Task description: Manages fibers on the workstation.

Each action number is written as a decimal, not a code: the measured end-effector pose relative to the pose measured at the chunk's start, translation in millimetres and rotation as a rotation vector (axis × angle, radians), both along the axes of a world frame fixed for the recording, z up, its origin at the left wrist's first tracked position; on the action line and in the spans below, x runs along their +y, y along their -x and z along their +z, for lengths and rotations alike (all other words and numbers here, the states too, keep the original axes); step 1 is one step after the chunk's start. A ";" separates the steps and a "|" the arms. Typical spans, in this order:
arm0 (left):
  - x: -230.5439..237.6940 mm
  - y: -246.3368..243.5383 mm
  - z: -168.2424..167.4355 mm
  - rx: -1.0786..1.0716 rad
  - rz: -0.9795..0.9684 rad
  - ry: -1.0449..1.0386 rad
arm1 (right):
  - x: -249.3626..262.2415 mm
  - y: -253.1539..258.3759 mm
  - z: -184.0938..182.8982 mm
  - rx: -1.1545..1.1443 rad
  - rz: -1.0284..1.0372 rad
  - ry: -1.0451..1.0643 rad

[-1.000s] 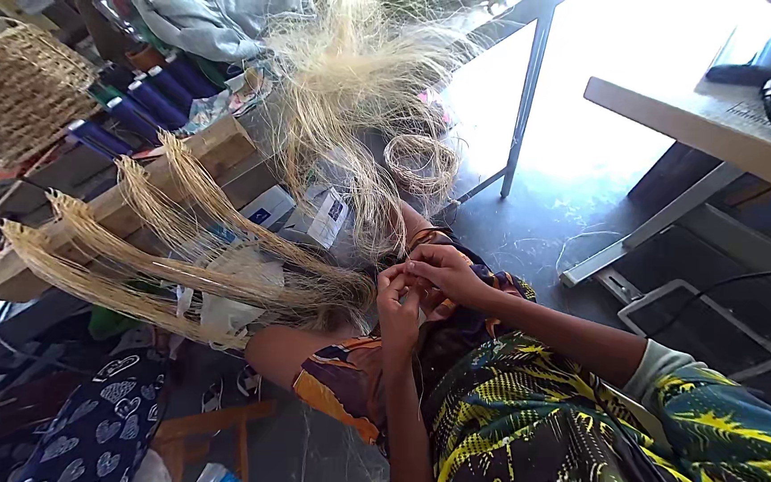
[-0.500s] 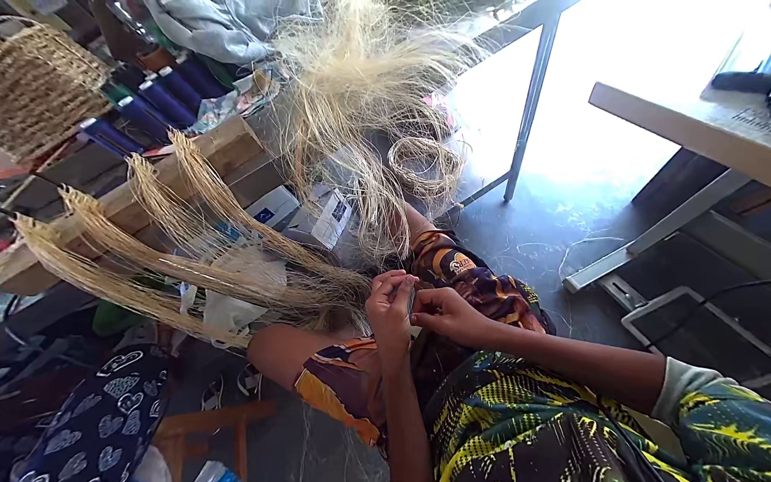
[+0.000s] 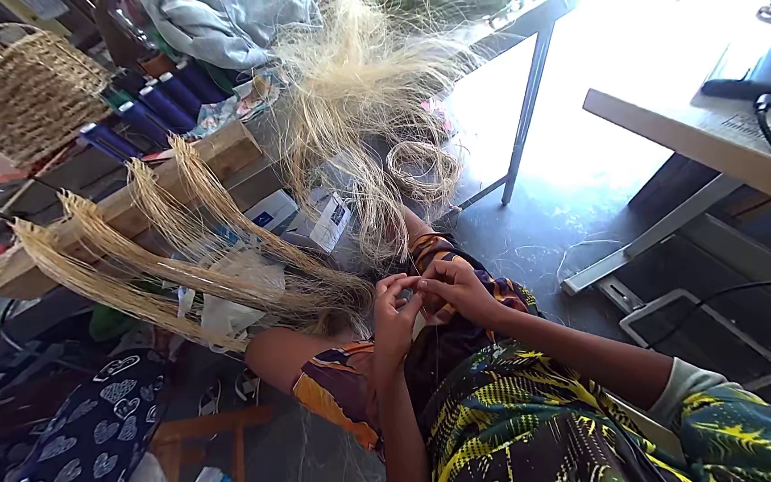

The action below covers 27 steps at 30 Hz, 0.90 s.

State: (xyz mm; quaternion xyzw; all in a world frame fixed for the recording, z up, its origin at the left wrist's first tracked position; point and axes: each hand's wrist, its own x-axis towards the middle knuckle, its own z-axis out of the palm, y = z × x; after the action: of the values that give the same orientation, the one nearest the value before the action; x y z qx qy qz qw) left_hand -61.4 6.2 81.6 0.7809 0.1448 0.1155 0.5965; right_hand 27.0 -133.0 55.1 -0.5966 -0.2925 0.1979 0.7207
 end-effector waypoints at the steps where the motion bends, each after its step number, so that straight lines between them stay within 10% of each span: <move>1: 2.4 0.6 -0.4 -0.013 -0.013 0.032 | -1.6 2.0 -0.1 -0.001 0.006 0.013; 9: -5.9 -4.2 -5.9 -0.186 -0.028 0.442 | -22.3 8.3 -6.6 -0.061 0.156 0.069; 27: -13.8 -8.2 -7.2 -0.104 -0.036 0.180 | -12.6 -28.4 9.2 -0.199 0.050 0.217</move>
State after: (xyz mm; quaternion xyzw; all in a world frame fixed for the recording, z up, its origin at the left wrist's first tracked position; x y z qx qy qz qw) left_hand -53.1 -7.6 74.3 0.7196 0.1093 0.1315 0.6730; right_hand 55.4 -145.6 64.3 -0.6802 -0.3539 0.1861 0.6143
